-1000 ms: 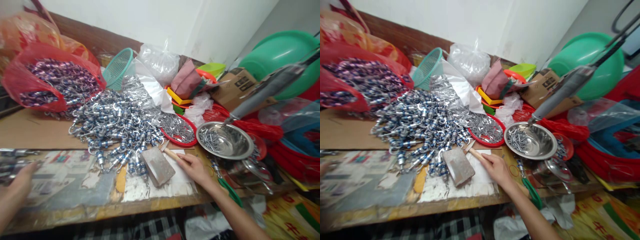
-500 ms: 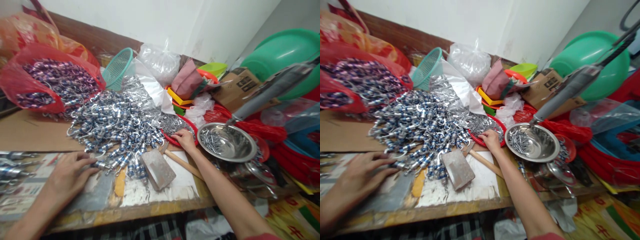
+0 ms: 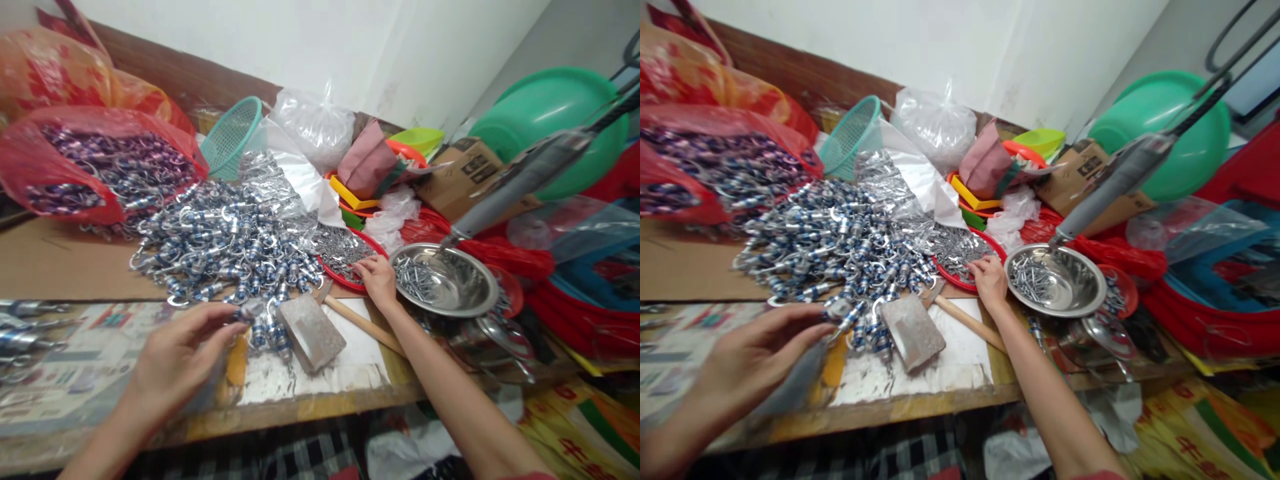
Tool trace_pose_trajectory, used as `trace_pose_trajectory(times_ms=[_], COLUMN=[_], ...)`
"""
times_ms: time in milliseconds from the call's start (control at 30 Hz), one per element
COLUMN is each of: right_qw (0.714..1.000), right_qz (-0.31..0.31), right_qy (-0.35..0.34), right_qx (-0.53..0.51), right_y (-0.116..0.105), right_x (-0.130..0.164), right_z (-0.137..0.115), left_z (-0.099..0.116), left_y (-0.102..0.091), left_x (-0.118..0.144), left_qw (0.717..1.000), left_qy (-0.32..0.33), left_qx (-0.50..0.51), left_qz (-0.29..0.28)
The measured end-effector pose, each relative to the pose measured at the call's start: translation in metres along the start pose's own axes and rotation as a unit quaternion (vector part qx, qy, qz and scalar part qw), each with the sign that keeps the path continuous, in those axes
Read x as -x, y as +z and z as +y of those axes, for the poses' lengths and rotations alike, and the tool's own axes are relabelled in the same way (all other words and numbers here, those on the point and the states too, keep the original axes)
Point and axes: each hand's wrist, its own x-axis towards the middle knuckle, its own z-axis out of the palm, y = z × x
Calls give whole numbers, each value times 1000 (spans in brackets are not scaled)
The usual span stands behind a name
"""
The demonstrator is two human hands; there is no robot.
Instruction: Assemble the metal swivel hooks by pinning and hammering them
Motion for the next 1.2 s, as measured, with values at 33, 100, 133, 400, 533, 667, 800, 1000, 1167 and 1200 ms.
trace_pose_trajectory(times_ms=[33,100,133,400,533,667,800,1000,1167,1200], right_qw=[1000,998,997,956,959,959,950,937,933,932], right_qz=[14,23,15,-153,-143,-146,-161,-175,-173,-173], right_qy=[9,24,28,-34,-12,3,14,18,7,-2], right_qx=[-14,-49,-69,-249,-246,-244,-267,-302,-316,-318], right_y=[-2,-6,-8,-5,1,2,0,-3,-7,-9], right_x=[3,14,23,103,107,104,104,104,107,108], right_z=[-7,-30,-44,-123,-121,-121,-123,-117,-118,-120], left_z=[5,12,14,15,16,16,19,27,30,30], left_y=[11,31,38,64,71,74,73,70,69,68], left_x=[1,2,3,16,22,26,25,18,20,21], left_qw=[998,989,983,992,995,994,993,992,984,981], left_qy=[43,116,135,26,-5,-29,-27,8,-40,-52], left_qx=[18,39,48,109,99,108,116,127,170,185], left_qz=[-30,-87,-111,-57,-19,15,23,-17,-31,-38])
